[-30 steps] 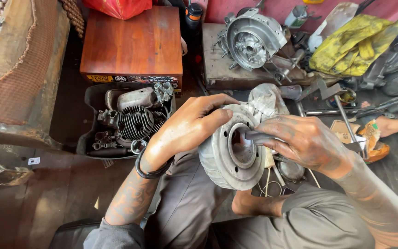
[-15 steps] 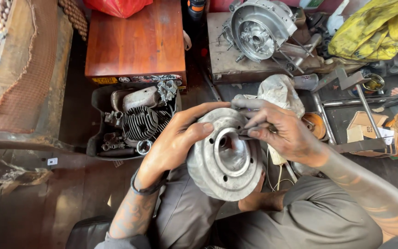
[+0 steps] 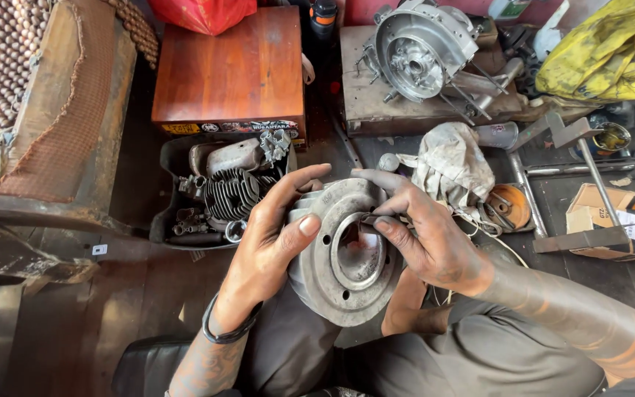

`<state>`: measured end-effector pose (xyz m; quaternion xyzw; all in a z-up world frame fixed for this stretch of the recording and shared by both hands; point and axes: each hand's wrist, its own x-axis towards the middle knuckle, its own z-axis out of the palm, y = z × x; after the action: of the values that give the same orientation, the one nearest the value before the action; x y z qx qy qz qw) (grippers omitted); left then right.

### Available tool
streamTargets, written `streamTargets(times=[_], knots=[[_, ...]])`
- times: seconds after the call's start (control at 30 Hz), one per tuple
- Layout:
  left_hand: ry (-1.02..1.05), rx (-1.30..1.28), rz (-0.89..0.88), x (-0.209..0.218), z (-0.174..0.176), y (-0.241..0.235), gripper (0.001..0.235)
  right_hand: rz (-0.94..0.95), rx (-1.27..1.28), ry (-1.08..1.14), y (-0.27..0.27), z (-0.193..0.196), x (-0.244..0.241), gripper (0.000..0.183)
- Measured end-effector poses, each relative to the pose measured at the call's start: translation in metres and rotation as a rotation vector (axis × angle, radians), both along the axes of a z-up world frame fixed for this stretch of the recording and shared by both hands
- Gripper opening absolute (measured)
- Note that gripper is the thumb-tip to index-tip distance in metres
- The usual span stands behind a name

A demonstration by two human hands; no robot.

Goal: Cleaning and polishing the inner surface of a motorcycle engine component using abrasive paper

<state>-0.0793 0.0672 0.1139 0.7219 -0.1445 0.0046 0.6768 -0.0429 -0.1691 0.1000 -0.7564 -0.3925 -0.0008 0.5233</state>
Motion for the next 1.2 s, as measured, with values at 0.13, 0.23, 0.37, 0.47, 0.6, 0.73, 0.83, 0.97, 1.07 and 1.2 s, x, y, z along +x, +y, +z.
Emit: streamTargets(times=[0.13,0.23,0.37,0.47,0.6,0.73,0.83,0.97,1.07,1.2], knots=[[-0.010,-0.044,0.047,-0.014,-0.006,-0.002,0.059,0.016,-0.006,-0.131,0.002,-0.007,-0.005,0.013],[-0.085,-0.023,0.121,-0.019,-0.009,-0.006,0.058,0.004,0.045,-0.184,0.007,-0.009,-0.007,0.015],[-0.241,0.028,0.149,-0.034,-0.020,-0.016,0.090,-0.024,0.065,-0.164,0.009,-0.007,-0.007,0.015],[-0.304,-0.029,0.143,-0.045,-0.035,-0.027,0.117,-0.045,0.044,-0.150,0.008,-0.006,-0.003,0.014],[-0.298,-0.161,0.158,-0.053,-0.045,-0.040,0.113,-0.029,0.040,-0.106,0.007,-0.008,0.000,0.014],[-0.291,-0.149,0.227,-0.051,-0.038,-0.045,0.096,-0.042,0.004,-0.159,0.006,0.005,0.007,0.013],[-0.223,-0.179,0.219,-0.044,-0.036,-0.043,0.093,-0.131,-0.105,-0.249,0.003,0.013,0.013,0.014],[-0.166,-0.156,0.193,-0.031,-0.035,-0.042,0.093,-0.158,-0.205,-0.346,-0.003,0.018,0.022,0.014],[-0.175,-0.152,0.178,-0.023,-0.031,-0.042,0.090,-0.133,-0.241,-0.381,-0.010,0.014,0.028,0.018],[-0.197,-0.202,0.149,-0.020,-0.034,-0.042,0.087,-0.074,-0.228,-0.504,-0.014,0.010,0.035,0.024]])
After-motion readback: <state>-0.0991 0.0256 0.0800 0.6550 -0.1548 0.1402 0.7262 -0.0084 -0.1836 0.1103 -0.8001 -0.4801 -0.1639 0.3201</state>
